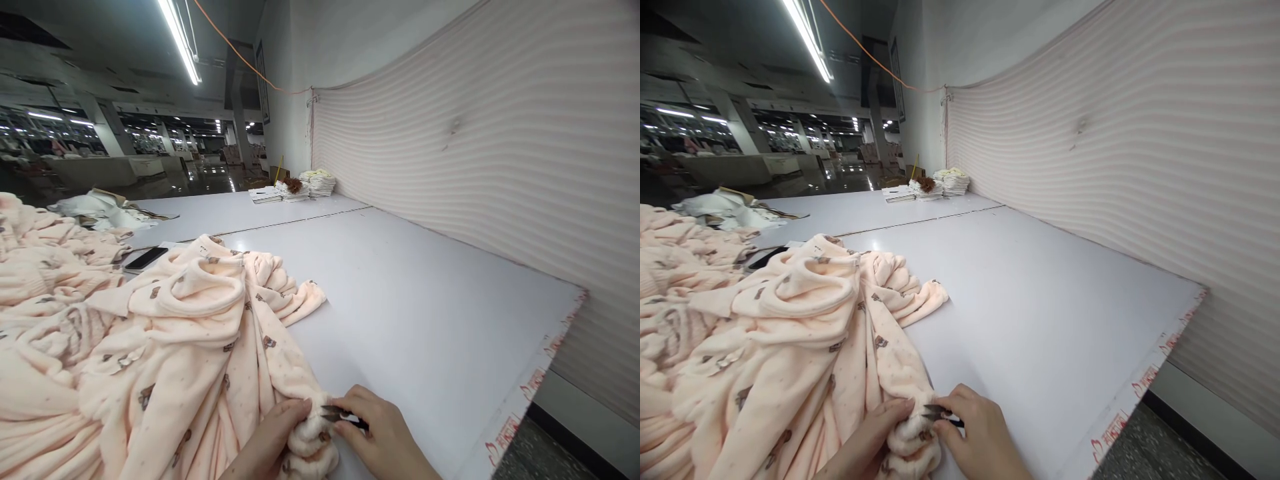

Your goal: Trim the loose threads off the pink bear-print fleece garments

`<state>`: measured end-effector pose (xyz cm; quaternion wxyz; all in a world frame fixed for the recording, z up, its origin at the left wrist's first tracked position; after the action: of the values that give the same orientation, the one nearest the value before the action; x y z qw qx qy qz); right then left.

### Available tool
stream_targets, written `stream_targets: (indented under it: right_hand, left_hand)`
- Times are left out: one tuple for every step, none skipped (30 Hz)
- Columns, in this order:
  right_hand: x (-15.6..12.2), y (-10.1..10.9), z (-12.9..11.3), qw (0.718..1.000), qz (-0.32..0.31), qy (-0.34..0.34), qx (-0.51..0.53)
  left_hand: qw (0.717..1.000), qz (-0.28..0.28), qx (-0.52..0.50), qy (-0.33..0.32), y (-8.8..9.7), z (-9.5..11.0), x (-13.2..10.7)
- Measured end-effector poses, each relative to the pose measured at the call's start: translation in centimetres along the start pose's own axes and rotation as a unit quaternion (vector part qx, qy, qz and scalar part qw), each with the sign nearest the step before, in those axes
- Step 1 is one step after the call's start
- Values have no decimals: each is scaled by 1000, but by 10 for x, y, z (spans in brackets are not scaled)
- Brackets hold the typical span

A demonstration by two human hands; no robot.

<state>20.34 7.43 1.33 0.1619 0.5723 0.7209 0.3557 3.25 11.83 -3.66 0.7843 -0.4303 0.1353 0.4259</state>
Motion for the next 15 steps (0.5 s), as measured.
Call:
stream_targets:
  right_hand:
    - [1, 0, 0, 1000, -1, 2, -5]
    - [1, 0, 1, 1000, -3, 7, -10]
    - [2, -1, 1, 1000, -5, 12, -13]
    - [3, -2, 1, 1000, -7, 16, -16]
    - [4, -2, 0, 1000, -9, 18, -19]
    - [5, -2, 0, 1000, -11, 18, -20]
    - [6, -2, 0, 1000, -14, 17, -22]
    - [7, -2, 0, 999, -16, 18, -22]
    - [8, -3, 0, 999, -17, 20, -22]
    - [8, -3, 1, 999, -15, 21, -22]
    - [9, -4, 3, 1000, -12, 20, -20]
    - [9, -6, 5, 1000, -7, 17, -16]
    - [9, -8, 9, 1000, -3, 13, -7]
    - [9, -12, 14, 1000, -1, 9, 7]
    - [9, -15, 20, 1000, 0, 5, 27]
  left_hand:
    - [1000, 0, 1, 4, 0, 0, 0]
    - [1000, 0, 2, 8, 0, 0, 1]
    - [1000, 1, 3, 11, 0, 0, 1]
    - [1000, 4, 5, 12, 0, 0, 0]
    - [1000, 7, 7, 13, 0, 1, 0]
    - [1000, 11, 9, 13, -1, 2, 0]
    - [1000, 15, 12, 14, -2, 2, 0]
    - [1000, 19, 13, 15, -3, 3, 0]
    - [999, 23, 15, 17, -4, 4, 0]
    - [999, 27, 14, 18, -4, 4, 1]
    - [999, 31, 14, 18, -5, 5, 2]
    - [999, 34, 13, 17, -5, 4, 3]
    - [999, 35, 11, 14, -5, 4, 5]
    - [999, 35, 12, 11, -4, 3, 6]
    - [999, 33, 21, 6, -3, 2, 7]
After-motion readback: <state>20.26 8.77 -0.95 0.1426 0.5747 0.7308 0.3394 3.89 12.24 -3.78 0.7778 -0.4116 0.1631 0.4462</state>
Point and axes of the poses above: each hand's wrist, its own x-axis towards the middle knuckle, its own y-axis out of the back of the hand, z = x × y, the point moved 2 cm from there along x, towards the middle knuckle, and after that the axes turned 12 degrees about y, right-handed, at the moved point
